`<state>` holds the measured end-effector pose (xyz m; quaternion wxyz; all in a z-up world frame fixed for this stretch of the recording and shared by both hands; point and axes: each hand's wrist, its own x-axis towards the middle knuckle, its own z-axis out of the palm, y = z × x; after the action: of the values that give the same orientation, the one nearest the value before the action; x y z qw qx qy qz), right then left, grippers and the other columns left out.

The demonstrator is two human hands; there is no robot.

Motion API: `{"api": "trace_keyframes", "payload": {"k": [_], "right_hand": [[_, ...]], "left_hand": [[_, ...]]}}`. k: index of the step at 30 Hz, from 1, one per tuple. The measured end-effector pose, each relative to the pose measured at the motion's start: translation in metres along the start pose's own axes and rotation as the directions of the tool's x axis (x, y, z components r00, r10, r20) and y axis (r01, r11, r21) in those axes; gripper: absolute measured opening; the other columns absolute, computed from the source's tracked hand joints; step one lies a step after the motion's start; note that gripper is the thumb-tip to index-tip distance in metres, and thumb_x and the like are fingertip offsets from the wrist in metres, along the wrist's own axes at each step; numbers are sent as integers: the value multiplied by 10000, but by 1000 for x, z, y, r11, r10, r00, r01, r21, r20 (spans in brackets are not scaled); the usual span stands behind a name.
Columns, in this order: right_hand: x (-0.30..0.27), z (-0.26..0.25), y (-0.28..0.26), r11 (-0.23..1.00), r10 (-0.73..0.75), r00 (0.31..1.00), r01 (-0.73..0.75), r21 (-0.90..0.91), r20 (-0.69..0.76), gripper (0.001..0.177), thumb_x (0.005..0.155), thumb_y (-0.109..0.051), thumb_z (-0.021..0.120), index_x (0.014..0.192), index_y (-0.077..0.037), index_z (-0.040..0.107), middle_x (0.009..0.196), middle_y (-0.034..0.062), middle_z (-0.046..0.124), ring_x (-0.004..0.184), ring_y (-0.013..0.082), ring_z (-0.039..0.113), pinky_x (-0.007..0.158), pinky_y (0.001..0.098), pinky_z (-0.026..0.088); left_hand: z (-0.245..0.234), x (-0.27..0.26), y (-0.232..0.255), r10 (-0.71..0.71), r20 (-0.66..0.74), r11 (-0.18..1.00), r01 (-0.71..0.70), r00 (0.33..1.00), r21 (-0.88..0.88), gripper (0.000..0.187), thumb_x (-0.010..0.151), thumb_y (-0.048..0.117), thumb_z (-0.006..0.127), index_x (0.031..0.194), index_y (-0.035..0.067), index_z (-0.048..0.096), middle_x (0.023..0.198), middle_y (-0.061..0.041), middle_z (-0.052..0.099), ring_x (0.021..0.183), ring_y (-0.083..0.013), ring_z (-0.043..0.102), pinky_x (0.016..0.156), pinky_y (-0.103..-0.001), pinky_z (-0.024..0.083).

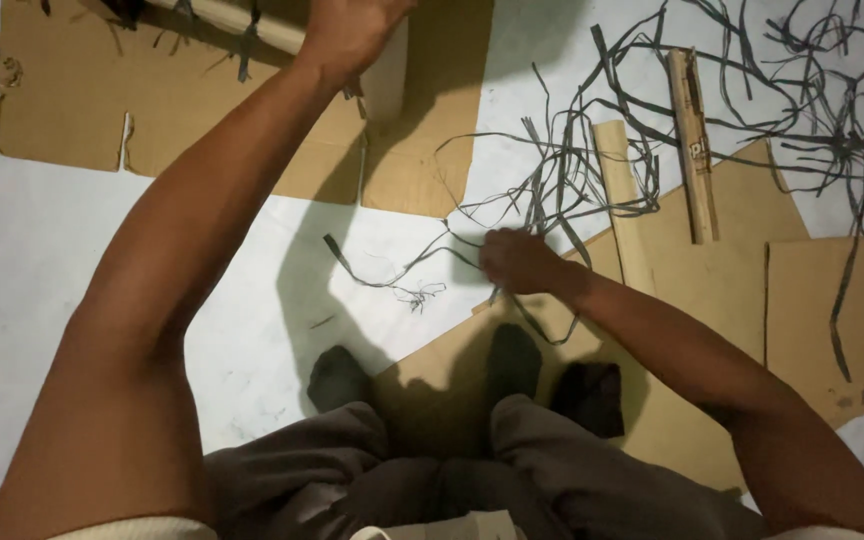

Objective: Wrapping the legs of a wooden chair with protective cardboard and securing them with string.

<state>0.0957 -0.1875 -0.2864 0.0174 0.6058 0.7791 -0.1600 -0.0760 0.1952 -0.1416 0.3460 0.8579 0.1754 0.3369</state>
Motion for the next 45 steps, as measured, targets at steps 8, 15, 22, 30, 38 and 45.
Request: {"api": "trace_keyframes", "payload": {"k": [8,15,22,30,38,45], "right_hand": [[15,-130,31,-188,195,964,-143,972,180,76,1016,-119,588,1004,-46,601,919,153,701,891,299,735,913,465,643],[35,-224,33,-222,535,836,276,935,-120,44,1029,-84,569,1047,-115,594,836,3,606,507,22,382,412,182,300],[112,-263,26,116,783,572,251,961,-244,111,985,-124,612,1095,-109,616,920,24,690,493,46,379,410,212,257],[173,-262,38,787,355,442,335,519,-824,298,843,53,550,1092,25,711,1005,107,758,842,215,670,797,288,525],[161,-273,16,704,391,726,161,691,-566,527,938,-305,843,1150,91,569,823,23,525,664,106,516,551,230,480],[165,-299,-8,773,405,678,104,626,-613,433,889,-307,835,1122,35,708,727,24,618,544,94,435,468,255,387]], "left_hand": [[42,27,10,-116,-23,993,115,993,-29,459,938,424,793,974,-28,719,848,-176,779,647,-282,775,482,-361,603],[38,30,43,-65,-155,986,40,986,-165,437,843,239,799,1143,-47,660,1042,-215,755,827,-328,740,735,-416,609],[58,35,20,-230,-159,971,217,960,-96,294,780,256,756,900,-11,775,759,-118,775,560,-243,673,529,-357,557],[53,32,39,-276,-117,946,248,954,-211,219,758,181,769,795,-35,754,662,-104,731,514,-192,577,487,-337,524],[60,30,15,-102,-113,988,88,988,-126,377,862,210,755,563,37,603,542,-9,525,477,-100,425,366,-318,355],[19,24,50,-114,61,952,126,992,-279,257,813,179,698,885,-63,746,716,-24,701,642,-123,553,580,-305,509]]}}
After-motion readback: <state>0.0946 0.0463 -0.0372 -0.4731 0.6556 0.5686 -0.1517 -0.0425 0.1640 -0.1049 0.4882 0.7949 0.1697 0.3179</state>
